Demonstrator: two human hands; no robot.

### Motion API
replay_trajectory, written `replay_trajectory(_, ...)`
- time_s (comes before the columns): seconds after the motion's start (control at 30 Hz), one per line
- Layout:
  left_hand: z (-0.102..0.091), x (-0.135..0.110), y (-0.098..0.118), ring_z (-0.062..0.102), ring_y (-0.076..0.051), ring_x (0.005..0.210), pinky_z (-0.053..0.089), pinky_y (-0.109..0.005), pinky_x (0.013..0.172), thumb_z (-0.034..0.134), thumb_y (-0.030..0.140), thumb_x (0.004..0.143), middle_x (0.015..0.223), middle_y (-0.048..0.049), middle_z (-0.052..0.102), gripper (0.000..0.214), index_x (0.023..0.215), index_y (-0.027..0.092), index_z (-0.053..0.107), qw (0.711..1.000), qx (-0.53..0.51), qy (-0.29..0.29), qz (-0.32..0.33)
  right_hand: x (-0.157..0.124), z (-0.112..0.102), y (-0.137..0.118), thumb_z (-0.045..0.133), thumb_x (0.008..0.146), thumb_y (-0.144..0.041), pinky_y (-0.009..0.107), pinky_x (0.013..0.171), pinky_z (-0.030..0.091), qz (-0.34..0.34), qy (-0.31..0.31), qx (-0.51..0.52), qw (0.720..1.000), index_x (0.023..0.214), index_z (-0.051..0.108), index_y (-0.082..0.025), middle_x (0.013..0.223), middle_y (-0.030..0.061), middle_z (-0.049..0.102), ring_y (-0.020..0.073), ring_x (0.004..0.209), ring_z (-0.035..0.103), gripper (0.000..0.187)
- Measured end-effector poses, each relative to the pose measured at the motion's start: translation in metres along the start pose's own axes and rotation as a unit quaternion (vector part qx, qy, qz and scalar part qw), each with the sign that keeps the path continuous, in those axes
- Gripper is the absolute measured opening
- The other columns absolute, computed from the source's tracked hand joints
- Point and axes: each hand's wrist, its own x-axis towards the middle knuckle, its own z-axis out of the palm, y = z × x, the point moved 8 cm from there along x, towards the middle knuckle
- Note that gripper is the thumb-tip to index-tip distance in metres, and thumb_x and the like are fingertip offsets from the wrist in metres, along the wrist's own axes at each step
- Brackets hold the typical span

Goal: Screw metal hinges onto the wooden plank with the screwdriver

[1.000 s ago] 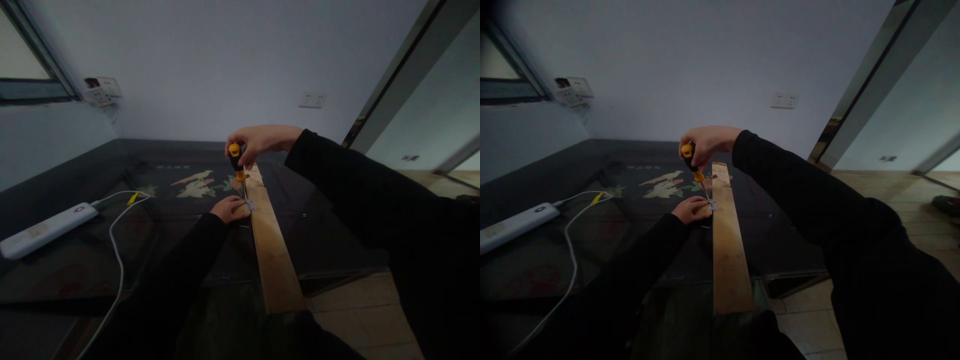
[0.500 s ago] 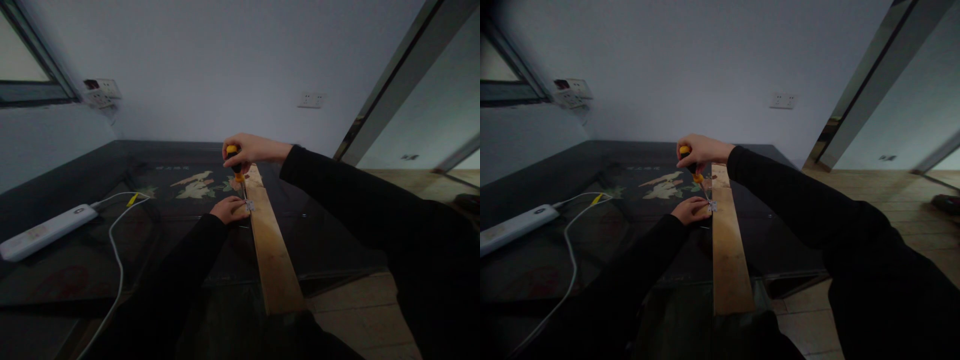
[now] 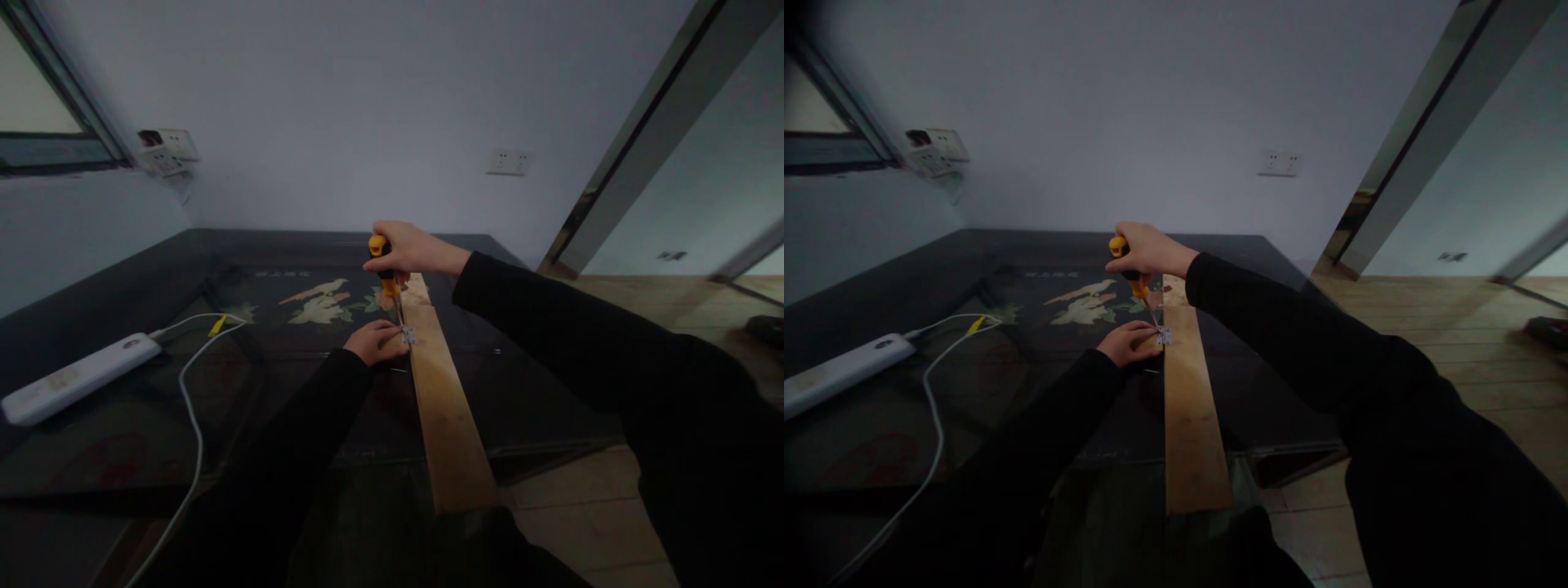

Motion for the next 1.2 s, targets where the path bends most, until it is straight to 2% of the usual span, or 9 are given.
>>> replay_trajectory(0.13,0.0,0.0,0.0,0.061,-0.024,0.108,0.048,-0.036,0.098,0.068,0.049,0.077,0.117,-0.0084,0.063,0.049,0.118,0.022,0.068,1.0,-0.006,0.003,0.007,-0.007,0.009,-0.002,0.07,0.077,-0.017,0.021,0.053,0.053,0.009,-0.099,0.08,0.992,0.103,0.05,-0.018,0.081,0.0008,0.062,0.0104,0.06,0.061,0.033)
replay_trajectory(0.23,0.001,0.0,-0.001,0.061,-0.024,0.107,0.048,-0.036,0.097,0.068,0.05,0.077,0.117,-0.0092,0.063,0.05,0.118,0.021,0.068,1.0,-0.005,0.004,0.008,-0.012,0.011,-0.005,0.069,0.076,-0.011,0.023,0.057,0.054,0.015,-0.147,0.079,0.986,0.107,0.05,-0.019,0.081,0.0003,0.063,0.0113,0.063,0.062,0.037)
replay_trajectory(0.4,0.001,0.0,-0.001,0.061,-0.025,0.108,0.048,-0.036,0.098,0.067,0.051,0.078,0.118,-0.0095,0.063,0.052,0.119,0.02,0.067,1.0,0.002,0.004,0.009,-0.004,0.0,-0.008,0.078,0.07,-0.025,0.018,0.048,0.047,-0.018,-0.046,-0.022,0.999,0.087,0.05,-0.016,0.083,0.0024,0.059,0.01,0.062,0.058,0.034)
replay_trajectory(0.5,0.001,0.0,-0.001,0.061,-0.024,0.108,0.048,-0.035,0.098,0.068,0.049,0.078,0.118,-0.0094,0.063,0.051,0.12,0.021,0.067,1.0,0.006,0.004,0.01,-0.001,0.001,-0.006,0.078,0.07,-0.031,0.017,0.045,0.045,-0.023,-0.001,-0.031,0.999,0.083,0.047,-0.016,0.083,0.0028,0.057,0.0097,0.062,0.056,0.037)
replay_trajectory(0.6,0.001,0.0,-0.001,0.061,-0.024,0.108,0.048,-0.035,0.098,0.068,0.049,0.077,0.118,-0.0083,0.063,0.049,0.118,0.022,0.067,1.0,0.004,0.006,0.008,-0.002,0.006,-0.003,0.073,0.074,-0.024,0.017,0.046,0.047,-0.009,-0.018,0.034,0.999,0.091,0.047,-0.016,0.082,0.0016,0.058,0.0088,0.06,0.056,0.032)
replay_trajectory(0.7,0.001,0.0,-0.001,0.061,-0.024,0.108,0.048,-0.035,0.097,0.069,0.049,0.076,0.117,-0.0083,0.063,0.049,0.117,0.022,0.068,1.0,0.0,0.005,0.007,-0.01,0.012,-0.006,0.069,0.077,-0.015,0.018,0.051,0.051,-0.006,-0.088,0.107,0.99,0.104,0.048,-0.019,0.084,0.0001,0.06,0.0081,0.059,0.058,0.035)
replay_trajectory(0.83,0.0,-0.001,0.0,0.061,-0.025,0.108,0.048,-0.036,0.097,0.069,0.05,0.076,0.117,-0.0093,0.063,0.05,0.117,0.021,0.068,1.0,0.0,0.003,0.003,-0.018,0.012,-0.009,0.065,0.078,-0.011,0.02,0.057,0.053,-0.008,-0.143,0.109,0.984,0.109,0.049,-0.02,0.084,0.0001,0.061,0.0087,0.062,0.06,0.036)
replay_trajectory(1.07,0.0,0.0,0.0,0.061,-0.024,0.109,0.048,-0.037,0.099,0.07,0.048,0.076,0.118,-0.0081,0.063,0.049,0.118,0.023,0.067,1.0,-0.002,0.006,0.004,-0.005,-0.002,-0.002,0.078,0.069,-0.031,0.018,0.047,0.047,-0.025,0.013,-0.007,1.0,0.088,0.047,-0.016,0.088,0.0031,0.058,0.0104,0.065,0.058,0.039)
replay_trajectory(1.2,0.001,0.0,-0.001,0.061,-0.024,0.109,0.047,-0.037,0.099,0.069,0.049,0.076,0.118,-0.0098,0.063,0.05,0.118,0.021,0.067,1.0,0.0,0.003,0.005,-0.005,0.007,0.001,0.071,0.076,-0.023,0.017,0.048,0.049,-0.008,-0.014,0.072,0.997,0.099,0.045,-0.018,0.086,0.0018,0.06,0.0095,0.062,0.058,0.035)
